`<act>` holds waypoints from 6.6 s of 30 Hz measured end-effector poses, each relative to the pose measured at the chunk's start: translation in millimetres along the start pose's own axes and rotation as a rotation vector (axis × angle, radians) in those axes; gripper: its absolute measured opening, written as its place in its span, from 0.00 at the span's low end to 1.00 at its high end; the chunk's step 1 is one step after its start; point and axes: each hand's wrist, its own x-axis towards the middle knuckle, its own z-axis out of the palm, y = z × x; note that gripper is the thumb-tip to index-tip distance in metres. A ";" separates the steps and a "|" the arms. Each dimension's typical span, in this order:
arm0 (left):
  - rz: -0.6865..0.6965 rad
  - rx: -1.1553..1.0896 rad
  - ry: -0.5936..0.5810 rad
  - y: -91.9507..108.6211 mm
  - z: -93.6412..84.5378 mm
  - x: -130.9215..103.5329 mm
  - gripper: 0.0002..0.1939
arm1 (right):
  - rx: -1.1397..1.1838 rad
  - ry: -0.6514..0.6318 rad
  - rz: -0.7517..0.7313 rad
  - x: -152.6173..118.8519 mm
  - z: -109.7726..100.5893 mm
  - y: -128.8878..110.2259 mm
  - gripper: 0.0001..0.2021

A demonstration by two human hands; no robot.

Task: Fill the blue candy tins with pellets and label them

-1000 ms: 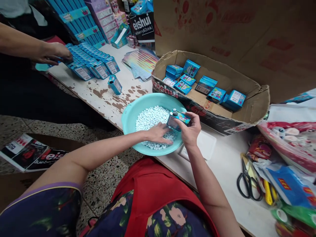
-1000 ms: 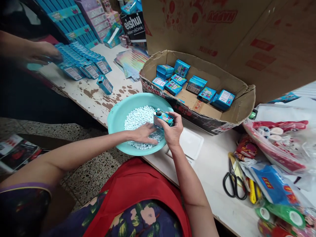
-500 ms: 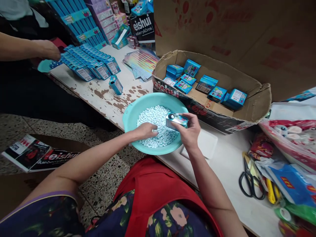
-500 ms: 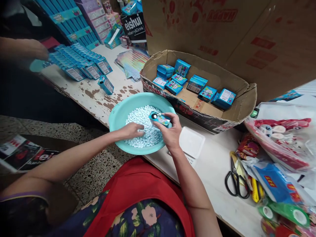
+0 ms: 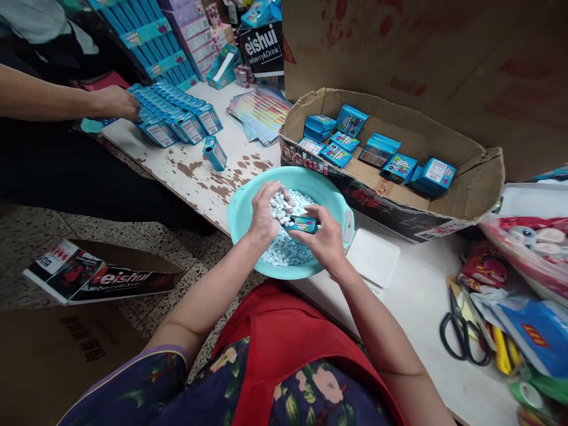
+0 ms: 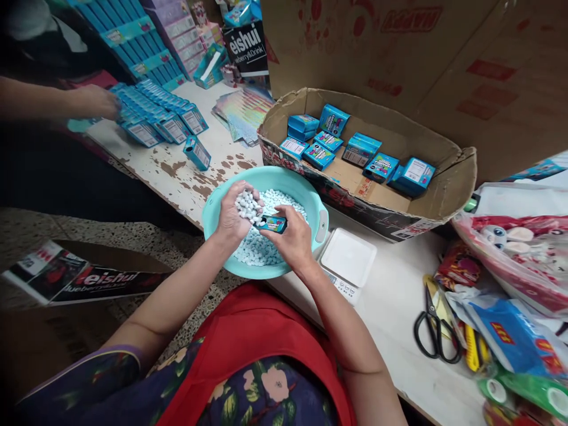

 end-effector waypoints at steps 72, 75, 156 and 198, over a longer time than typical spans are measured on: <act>0.011 1.925 -0.991 -32.1 -64.3 -9.1 0.17 | 0.382 0.280 0.107 -3.0 -8.1 25.1 0.25; -0.031 1.790 -0.955 -31.4 -62.5 -8.6 0.12 | 0.382 0.284 0.115 -4.2 -9.0 25.5 0.25; 0.212 1.861 -0.628 -24.6 -47.9 -29.7 0.19 | 0.114 0.622 0.364 -117.3 -123.6 124.6 0.29; 0.581 1.197 -0.408 65.8 8.7 10.2 0.14 | 0.389 0.135 0.005 47.0 -85.2 26.2 0.23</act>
